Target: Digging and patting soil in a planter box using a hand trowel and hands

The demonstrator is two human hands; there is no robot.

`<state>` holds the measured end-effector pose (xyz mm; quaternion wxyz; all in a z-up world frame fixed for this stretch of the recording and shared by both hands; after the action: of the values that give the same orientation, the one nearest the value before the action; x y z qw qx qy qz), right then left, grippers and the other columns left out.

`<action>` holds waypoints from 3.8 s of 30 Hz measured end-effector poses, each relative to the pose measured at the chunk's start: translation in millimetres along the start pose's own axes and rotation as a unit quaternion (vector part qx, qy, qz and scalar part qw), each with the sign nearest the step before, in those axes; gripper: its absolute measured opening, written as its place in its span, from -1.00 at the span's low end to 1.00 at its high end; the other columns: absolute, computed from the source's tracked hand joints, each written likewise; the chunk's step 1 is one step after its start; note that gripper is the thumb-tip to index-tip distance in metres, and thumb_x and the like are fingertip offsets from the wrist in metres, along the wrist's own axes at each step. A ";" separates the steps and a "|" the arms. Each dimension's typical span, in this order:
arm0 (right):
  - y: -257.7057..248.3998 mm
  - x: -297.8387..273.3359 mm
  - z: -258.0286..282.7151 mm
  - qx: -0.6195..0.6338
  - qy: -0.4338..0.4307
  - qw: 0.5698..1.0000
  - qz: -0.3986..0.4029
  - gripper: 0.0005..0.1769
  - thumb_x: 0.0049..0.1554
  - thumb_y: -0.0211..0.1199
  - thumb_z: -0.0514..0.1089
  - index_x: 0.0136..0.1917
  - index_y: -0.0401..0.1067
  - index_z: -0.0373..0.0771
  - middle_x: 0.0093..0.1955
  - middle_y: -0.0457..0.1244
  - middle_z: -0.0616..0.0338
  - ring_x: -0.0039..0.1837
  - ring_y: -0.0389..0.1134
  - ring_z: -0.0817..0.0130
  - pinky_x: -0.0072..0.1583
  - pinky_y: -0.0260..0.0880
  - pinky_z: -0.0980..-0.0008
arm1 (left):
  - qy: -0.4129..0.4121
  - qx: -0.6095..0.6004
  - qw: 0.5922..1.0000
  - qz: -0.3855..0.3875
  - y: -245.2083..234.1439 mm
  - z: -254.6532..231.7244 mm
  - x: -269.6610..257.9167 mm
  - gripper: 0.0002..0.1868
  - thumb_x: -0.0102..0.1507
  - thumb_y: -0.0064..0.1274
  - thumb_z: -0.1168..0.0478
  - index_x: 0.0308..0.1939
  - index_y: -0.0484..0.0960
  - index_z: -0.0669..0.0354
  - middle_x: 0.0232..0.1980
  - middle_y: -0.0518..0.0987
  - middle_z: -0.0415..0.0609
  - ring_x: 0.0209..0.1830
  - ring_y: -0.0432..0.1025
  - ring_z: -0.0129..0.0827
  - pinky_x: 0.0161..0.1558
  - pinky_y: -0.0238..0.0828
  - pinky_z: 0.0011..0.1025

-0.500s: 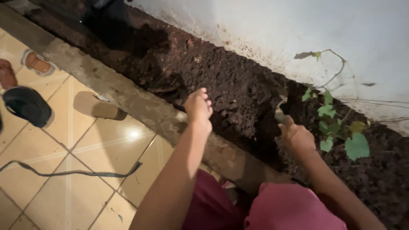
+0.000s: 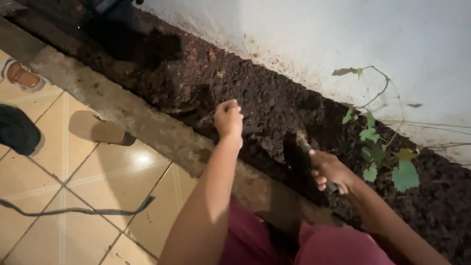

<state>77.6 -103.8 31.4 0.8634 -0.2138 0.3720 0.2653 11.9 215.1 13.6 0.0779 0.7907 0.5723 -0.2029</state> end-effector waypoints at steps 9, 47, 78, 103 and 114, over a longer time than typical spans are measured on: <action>54.0 51.6 8.6 0.190 0.037 0.979 0.068 -0.62 0.35 -0.05 0.14 0.05 0.17 -0.25 -0.36 -0.04 0.29 -0.52 -0.02 0.61 -0.47 0.06 0.57 | 0.017 -0.016 0.999 0.026 17.9 1.7 5.3 -0.77 0.23 0.02 0.09 -0.14 0.68 0.08 -0.26 0.66 -0.07 -0.39 0.55 -0.35 -0.36 0.49 -0.42; -28.2 -40.0 39.6 0.173 -0.191 0.962 0.092 -0.46 0.35 -0.09 0.17 0.50 0.05 -0.05 -0.48 -0.09 0.32 -0.63 -0.02 0.47 -0.59 0.11 0.42 | 0.110 0.224 0.965 0.085 20.0 -7.0 4.4 -0.71 0.20 -0.07 -0.06 -0.16 0.68 -0.14 -0.27 0.70 -0.24 0.01 0.54 -0.14 0.08 0.43 -0.17; 8.4 0.8 31.8 -0.411 -0.292 0.857 -0.109 -0.43 0.16 0.04 0.26 0.37 0.28 0.06 -0.01 0.40 -0.25 0.10 0.40 -0.30 0.11 0.44 -0.21 | 0.135 0.243 0.955 0.100 21.5 -41.7 -24.3 -0.67 0.23 -0.08 -0.09 -0.06 0.67 -0.18 -0.11 0.70 -0.15 0.07 0.53 -0.07 0.13 0.44 -0.11; -18.9 18.7 -10.8 -0.252 -0.121 0.960 0.005 -0.32 0.31 -0.09 0.20 0.42 0.19 -0.41 -0.02 0.18 -0.28 -0.13 0.20 -0.10 -0.13 0.29 -0.06 | 0.141 0.249 0.953 0.097 -0.2 -47.7 -16.8 -0.66 0.25 -0.10 -0.05 -0.02 0.67 -0.11 -0.04 0.68 -0.03 0.08 0.52 -0.01 0.12 0.44 -0.08; 35.3 48.9 1.2 0.162 0.018 0.983 0.084 -0.59 0.35 -0.07 0.07 0.25 0.17 -0.30 -0.34 -0.06 0.29 -0.54 -0.05 0.58 -0.52 0.00 0.57 | 0.146 0.237 0.955 0.102 17.6 -55.4 -23.2 -0.66 0.25 -0.10 -0.04 -0.02 0.67 -0.10 -0.02 0.67 0.00 0.10 0.51 -0.01 0.14 0.43 -0.09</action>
<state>84.9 -61.4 -10.8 0.8543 -0.0440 0.4423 0.2695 35.1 208.6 71.4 -0.1757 0.8618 0.4292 -0.2054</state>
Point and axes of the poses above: each hand's wrist, its own x-axis towards the middle knuckle, its own y-axis out of the palm, z = x × y, the point moved 7 cm from there along x, towards the middle knuckle
